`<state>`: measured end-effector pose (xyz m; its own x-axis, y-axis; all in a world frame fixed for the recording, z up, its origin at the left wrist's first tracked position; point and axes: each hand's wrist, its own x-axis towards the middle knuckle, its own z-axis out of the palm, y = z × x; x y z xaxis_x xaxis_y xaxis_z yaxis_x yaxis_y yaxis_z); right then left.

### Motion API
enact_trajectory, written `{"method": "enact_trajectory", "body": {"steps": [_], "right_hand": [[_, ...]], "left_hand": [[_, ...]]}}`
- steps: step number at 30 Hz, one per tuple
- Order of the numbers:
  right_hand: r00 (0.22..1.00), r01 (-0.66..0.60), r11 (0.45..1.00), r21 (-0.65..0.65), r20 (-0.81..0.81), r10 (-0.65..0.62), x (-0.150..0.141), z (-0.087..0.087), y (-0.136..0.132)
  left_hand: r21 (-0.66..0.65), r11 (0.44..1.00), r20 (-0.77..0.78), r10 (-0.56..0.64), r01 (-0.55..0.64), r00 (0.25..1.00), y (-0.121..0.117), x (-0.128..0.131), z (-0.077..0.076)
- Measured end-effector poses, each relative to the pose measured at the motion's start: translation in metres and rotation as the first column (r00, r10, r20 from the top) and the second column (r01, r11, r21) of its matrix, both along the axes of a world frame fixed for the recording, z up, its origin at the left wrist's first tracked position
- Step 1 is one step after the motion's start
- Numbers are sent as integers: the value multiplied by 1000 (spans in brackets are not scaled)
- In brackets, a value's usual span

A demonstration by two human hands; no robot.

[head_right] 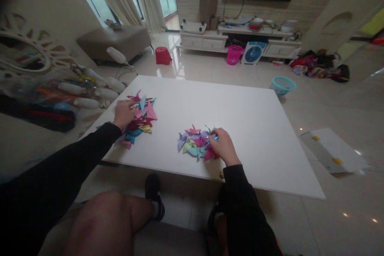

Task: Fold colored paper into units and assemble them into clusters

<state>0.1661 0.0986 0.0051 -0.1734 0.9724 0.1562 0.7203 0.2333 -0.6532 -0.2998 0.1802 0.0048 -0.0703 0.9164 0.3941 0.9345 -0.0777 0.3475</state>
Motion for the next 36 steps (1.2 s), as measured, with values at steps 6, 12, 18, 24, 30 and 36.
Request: {"method": "enact_trajectory", "body": {"steps": [6,12,18,24,30,36], "right_hand": [[993,-17,1000,-24,-121,14,-11,9,-9],[955,-91,995,-50,-288,73,-20,12,-23],[942,-181,983,-21,-290,167,-21,14,-23],[955,-187,982,29,-230,189,-30,15,-13],[960,-175,974,140,-195,201,-41,11,-11],[972,-149,965,214,-150,183,-45,16,-23]], "left_hand": [[195,896,31,-412,399,910,-75,128,37],[292,778,123,-608,557,785,-129,214,22],[213,850,212,-521,482,827,-108,221,3],[108,892,224,-452,439,863,-99,216,4],[63,884,228,-464,463,856,-107,216,1],[70,908,227,-418,414,879,-107,220,1]]}}
